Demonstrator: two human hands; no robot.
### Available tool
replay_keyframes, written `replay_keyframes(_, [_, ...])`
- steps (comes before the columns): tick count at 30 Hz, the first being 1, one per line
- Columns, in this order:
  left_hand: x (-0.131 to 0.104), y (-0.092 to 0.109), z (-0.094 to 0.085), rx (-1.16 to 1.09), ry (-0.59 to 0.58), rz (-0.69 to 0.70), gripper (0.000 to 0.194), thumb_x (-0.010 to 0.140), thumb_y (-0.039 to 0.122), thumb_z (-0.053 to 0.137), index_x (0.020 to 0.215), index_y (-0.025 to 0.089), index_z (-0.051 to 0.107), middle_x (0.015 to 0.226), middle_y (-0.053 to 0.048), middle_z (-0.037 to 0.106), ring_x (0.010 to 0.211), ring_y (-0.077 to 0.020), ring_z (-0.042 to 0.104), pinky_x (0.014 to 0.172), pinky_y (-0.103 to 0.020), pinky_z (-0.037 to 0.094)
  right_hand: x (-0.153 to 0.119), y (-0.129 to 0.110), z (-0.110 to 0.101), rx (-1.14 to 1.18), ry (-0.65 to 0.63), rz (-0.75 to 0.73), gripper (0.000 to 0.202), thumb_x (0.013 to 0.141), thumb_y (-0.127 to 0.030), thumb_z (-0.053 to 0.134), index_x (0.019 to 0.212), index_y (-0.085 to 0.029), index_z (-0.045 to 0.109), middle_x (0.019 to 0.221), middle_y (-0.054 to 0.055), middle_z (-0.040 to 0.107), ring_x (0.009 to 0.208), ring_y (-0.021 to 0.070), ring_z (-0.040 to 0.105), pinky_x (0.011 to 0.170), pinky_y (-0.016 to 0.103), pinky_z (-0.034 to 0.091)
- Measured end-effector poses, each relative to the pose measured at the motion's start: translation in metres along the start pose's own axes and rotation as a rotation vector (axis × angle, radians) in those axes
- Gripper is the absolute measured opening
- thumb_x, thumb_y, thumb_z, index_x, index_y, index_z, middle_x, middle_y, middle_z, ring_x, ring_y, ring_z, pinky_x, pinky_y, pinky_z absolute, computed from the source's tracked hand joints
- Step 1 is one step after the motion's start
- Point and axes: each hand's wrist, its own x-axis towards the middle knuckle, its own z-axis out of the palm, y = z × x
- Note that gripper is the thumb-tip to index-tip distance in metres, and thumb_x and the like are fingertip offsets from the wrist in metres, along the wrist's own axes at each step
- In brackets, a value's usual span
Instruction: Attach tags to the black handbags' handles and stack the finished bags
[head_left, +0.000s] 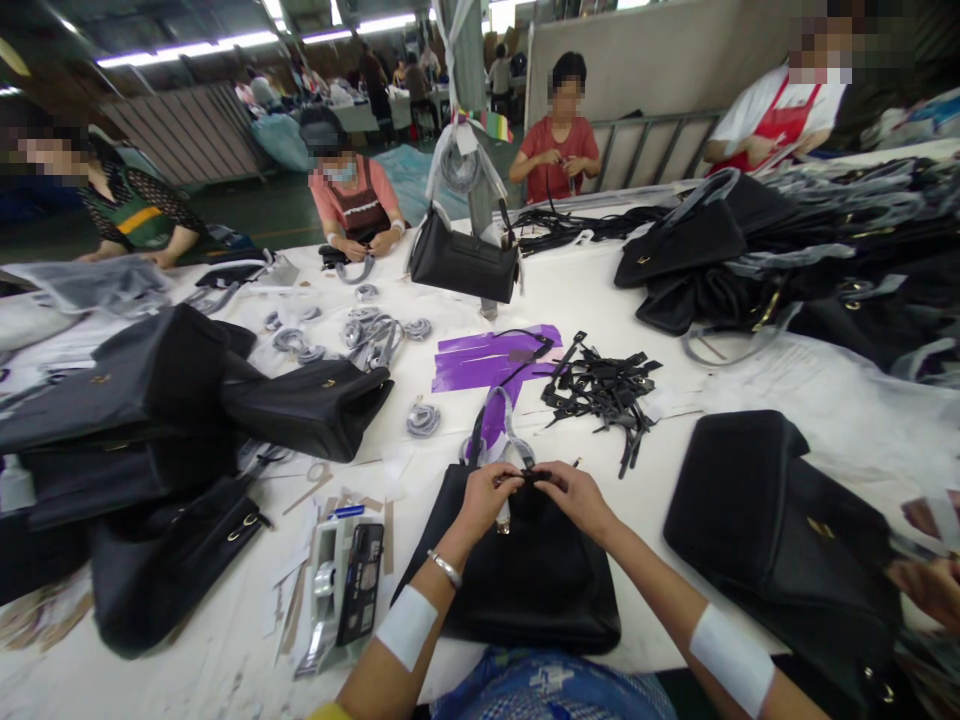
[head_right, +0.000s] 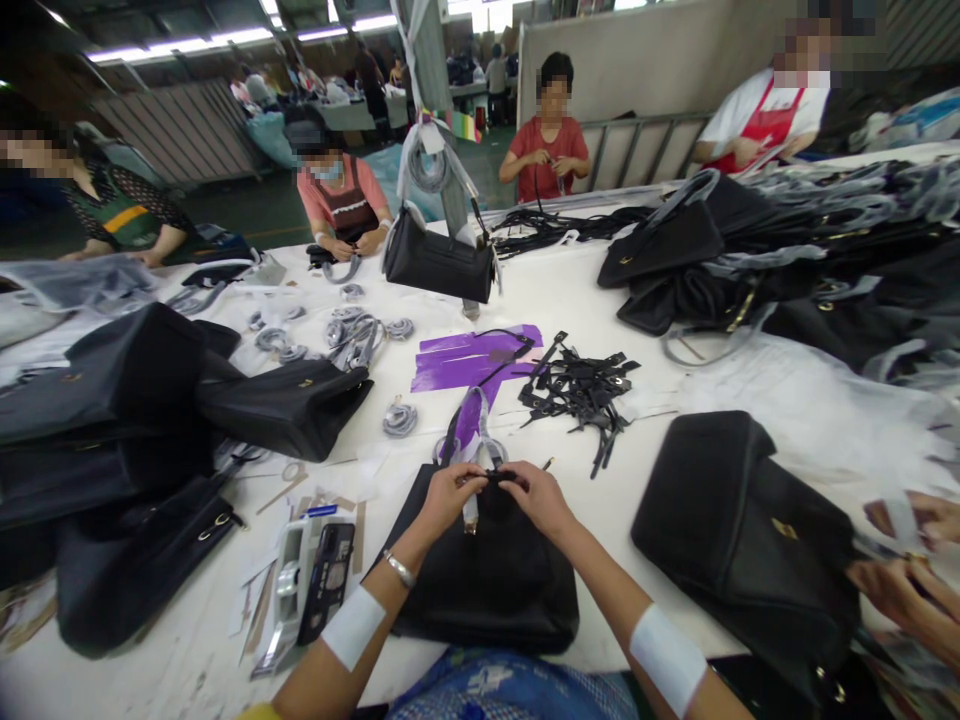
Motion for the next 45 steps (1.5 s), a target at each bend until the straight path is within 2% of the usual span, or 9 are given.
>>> replay_keyframes(8, [0.001,0.004,-0.001,-0.141,-0.134,-0.149,0.018,0.071,0.021,0.065,0.087,0.017,0.072,0.075,-0.005,0.072,0.067,-0.0176,0.067,0.066,-0.027,0.054,-0.002,-0.003,0.006,-0.056,-0.013,0.02,0.018,0.078,-0.031,0.059,0.091,-0.028,0.072,0.085,0.002,0.073,0.075,0.0222,0.065,0.074,0.035,0.048])
replay_keyframes(13, [0.003,0.004,-0.001,0.055,-0.081,0.08,0.011,0.071,0.018,0.068,0.08,0.019,0.073,0.088,-0.005,0.072,0.079,-0.018,0.067,0.076,-0.028,0.052,0.002,-0.007,0.006,-0.02,-0.051,0.032,0.018,0.078,-0.029,0.058,0.089,-0.027,0.071,0.082,0.001,0.073,0.072,0.0214,0.065,0.07,0.033,0.047])
replay_keyframes(17, [0.001,-0.001,0.006,0.085,-0.017,0.073,0.014,0.072,0.018,0.069,0.085,0.02,0.073,0.082,-0.003,0.071,0.072,-0.0164,0.066,0.073,-0.027,0.053,0.006,-0.007,0.002,0.02,-0.136,0.056,0.017,0.077,-0.031,0.06,0.088,-0.025,0.071,0.079,0.001,0.073,0.072,0.0218,0.066,0.069,0.033,0.048])
replay_keyframes(22, [-0.002,-0.002,0.012,0.079,0.082,0.036,0.015,0.073,0.018,0.069,0.087,0.02,0.074,0.086,-0.003,0.071,0.074,-0.0161,0.067,0.073,-0.026,0.053,0.004,-0.002,0.005,0.028,-0.015,0.059,0.019,0.078,-0.035,0.06,0.09,-0.024,0.071,0.086,0.003,0.074,0.079,0.0236,0.067,0.077,0.036,0.05])
replay_keyframes(27, [0.001,-0.005,0.005,0.073,-0.049,-0.013,0.021,0.074,0.022,0.07,0.095,0.019,0.073,0.084,-0.003,0.071,0.068,-0.0146,0.066,0.069,-0.025,0.053,0.002,-0.001,0.007,-0.007,-0.026,0.092,0.019,0.077,-0.03,0.061,0.095,-0.026,0.065,0.086,0.001,0.074,0.082,0.0221,0.068,0.078,0.035,0.05])
replay_keyframes(34, [-0.001,0.011,0.003,0.445,0.042,0.139,0.01,0.075,0.02,0.07,0.084,0.021,0.072,0.08,-0.001,0.068,0.074,-0.0144,0.062,0.071,-0.024,0.048,-0.002,-0.023,0.01,0.015,0.072,0.03,0.018,0.081,-0.037,0.057,0.094,-0.024,0.058,0.101,0.005,0.067,0.084,0.0197,0.065,0.075,0.032,0.051])
replay_keyframes(37, [-0.008,0.015,0.008,0.533,0.054,0.171,0.011,0.078,0.017,0.066,0.086,0.023,0.072,0.082,-0.001,0.067,0.078,-0.0142,0.061,0.073,-0.024,0.046,-0.003,-0.024,0.013,-0.095,0.127,-0.015,0.018,0.08,-0.041,0.059,0.085,-0.023,0.063,0.089,0.004,0.065,0.078,0.0195,0.062,0.074,0.032,0.048])
replay_keyframes(41, [-0.01,0.01,0.01,0.373,0.07,0.136,0.007,0.077,0.025,0.068,0.082,0.022,0.072,0.08,-0.001,0.066,0.078,-0.0149,0.061,0.075,-0.025,0.047,-0.001,-0.01,0.011,0.041,0.075,0.096,0.021,0.079,-0.042,0.059,0.075,-0.022,0.063,0.069,0.0,0.062,0.067,0.0174,0.058,0.066,0.029,0.046])
replay_keyframes(45, [-0.01,-0.001,0.008,-0.047,0.169,-0.085,0.015,0.075,0.028,0.068,0.081,0.015,0.07,0.071,-0.002,0.065,0.065,-0.0145,0.062,0.064,-0.025,0.049,0.001,0.012,0.001,0.145,0.076,0.185,0.02,0.075,-0.04,0.061,0.075,-0.02,0.064,0.063,-0.002,0.062,0.062,0.0165,0.058,0.063,0.029,0.045])
